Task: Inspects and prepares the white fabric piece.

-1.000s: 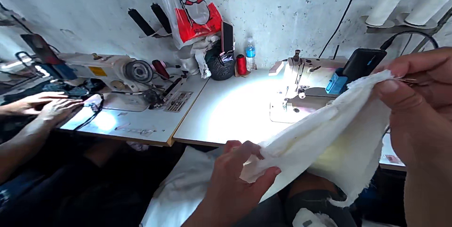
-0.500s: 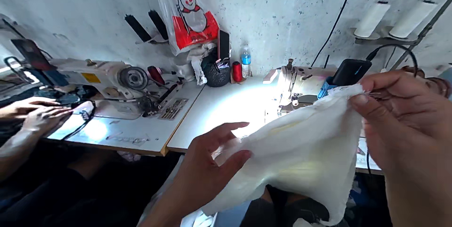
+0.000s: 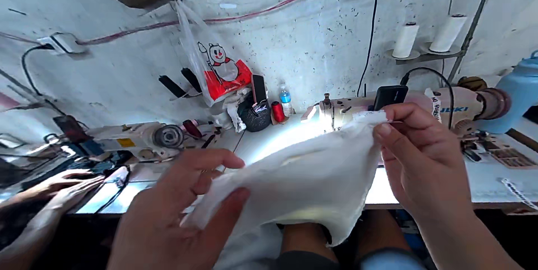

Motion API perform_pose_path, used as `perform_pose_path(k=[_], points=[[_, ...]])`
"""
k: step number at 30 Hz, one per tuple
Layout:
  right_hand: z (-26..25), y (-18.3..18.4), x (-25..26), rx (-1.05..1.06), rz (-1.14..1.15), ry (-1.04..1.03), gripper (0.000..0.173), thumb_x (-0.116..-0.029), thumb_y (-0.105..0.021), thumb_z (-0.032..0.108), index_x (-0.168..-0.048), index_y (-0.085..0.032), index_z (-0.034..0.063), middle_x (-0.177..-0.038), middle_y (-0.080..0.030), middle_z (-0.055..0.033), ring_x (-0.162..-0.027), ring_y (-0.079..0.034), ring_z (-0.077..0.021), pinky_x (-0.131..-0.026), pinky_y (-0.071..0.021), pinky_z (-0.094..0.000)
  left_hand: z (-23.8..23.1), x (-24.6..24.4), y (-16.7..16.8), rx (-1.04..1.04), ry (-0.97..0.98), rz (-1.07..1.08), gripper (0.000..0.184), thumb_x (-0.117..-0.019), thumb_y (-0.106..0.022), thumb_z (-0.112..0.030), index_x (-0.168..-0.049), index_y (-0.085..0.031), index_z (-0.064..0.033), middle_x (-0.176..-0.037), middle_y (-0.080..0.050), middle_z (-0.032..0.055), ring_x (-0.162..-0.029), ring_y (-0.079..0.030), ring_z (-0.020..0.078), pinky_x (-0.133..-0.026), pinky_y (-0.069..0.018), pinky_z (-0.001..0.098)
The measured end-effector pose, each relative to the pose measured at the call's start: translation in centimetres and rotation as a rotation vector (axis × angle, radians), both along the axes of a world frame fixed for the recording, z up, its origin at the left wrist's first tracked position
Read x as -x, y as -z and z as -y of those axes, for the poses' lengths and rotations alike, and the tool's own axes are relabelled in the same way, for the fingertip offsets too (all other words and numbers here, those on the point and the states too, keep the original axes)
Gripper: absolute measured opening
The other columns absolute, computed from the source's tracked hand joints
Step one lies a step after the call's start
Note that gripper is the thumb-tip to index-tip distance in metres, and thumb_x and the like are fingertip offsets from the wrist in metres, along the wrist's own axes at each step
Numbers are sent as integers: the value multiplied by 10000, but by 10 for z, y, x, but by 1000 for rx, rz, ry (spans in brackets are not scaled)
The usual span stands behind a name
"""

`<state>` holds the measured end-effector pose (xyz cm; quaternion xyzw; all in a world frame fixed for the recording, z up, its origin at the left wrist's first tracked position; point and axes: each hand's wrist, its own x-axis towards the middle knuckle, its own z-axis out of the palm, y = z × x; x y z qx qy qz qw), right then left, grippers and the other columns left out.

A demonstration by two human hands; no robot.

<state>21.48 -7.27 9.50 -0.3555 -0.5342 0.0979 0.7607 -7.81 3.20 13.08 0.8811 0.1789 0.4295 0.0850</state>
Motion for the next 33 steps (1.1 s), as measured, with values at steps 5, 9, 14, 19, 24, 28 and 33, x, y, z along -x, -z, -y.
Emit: perform_pose_path(k=[5,9,14,19,24,28,33], points=[[1,32,7,86,57,-46,105,-1021,-583,117,-1093,-655,142,-924,-662,52,-824,-651,-37,-780,-588,-219,19,-11,68,196,54,-1,305,-947,-694,-266,-1204,-592,-136,-1042,-725,-66,-928,-668,-50,-795,-561,132],[15,47,5,91,220,-10,142,-1027,-601,161,-1155,-660,173,-1020,-673,108,-909,-658,-18,-832,-583,-214,46,-12,119,287,89,72,265,-958,-690,-218,-1177,-559,-145,-1194,-681,-5,-1119,-660,69,-940,-571,241],[24,58,-6,131,331,63,128,-1011,-638,211,-1137,-651,196,-1052,-683,94,-967,-675,-71,-859,-586,-256,71,-22,157,380,10,149,260,-1071,-522,-359,-1092,-663,-141,-1137,-725,-5,-1106,-670,77,-899,-562,264],[30,64,-9,183,310,102,134,-987,-678,206,-1119,-661,187,-1005,-690,75,-926,-691,-89,-841,-600,-265,79,-35,171,503,-87,224,174,-973,-673,-292,-1036,-718,-136,-1102,-740,-13,-1061,-680,49,-869,-575,238],[31,64,-5,186,297,118,140,-985,-682,190,-1123,-658,191,-999,-686,76,-905,-689,-81,-825,-604,-251,79,-48,173,427,-95,236,220,-937,-740,-354,-979,-711,-139,-1086,-748,18,-1036,-691,90,-852,-563,268],[28,63,-5,174,342,145,145,-1000,-657,182,-1144,-666,190,-1048,-678,104,-961,-671,-56,-865,-583,-233,61,-36,159,354,-32,203,140,-1002,-658,-268,-972,-646,-132,-1085,-714,1,-1027,-671,63,-851,-563,231],[20,60,7,161,398,168,150,-1019,-623,174,-1156,-661,220,-1083,-654,155,-1000,-645,-1,-876,-560,-184,60,-45,148,274,-125,140,207,-993,-624,-319,-1110,-617,-148,-1233,-664,29,-1187,-598,137,-1011,-465,363]])
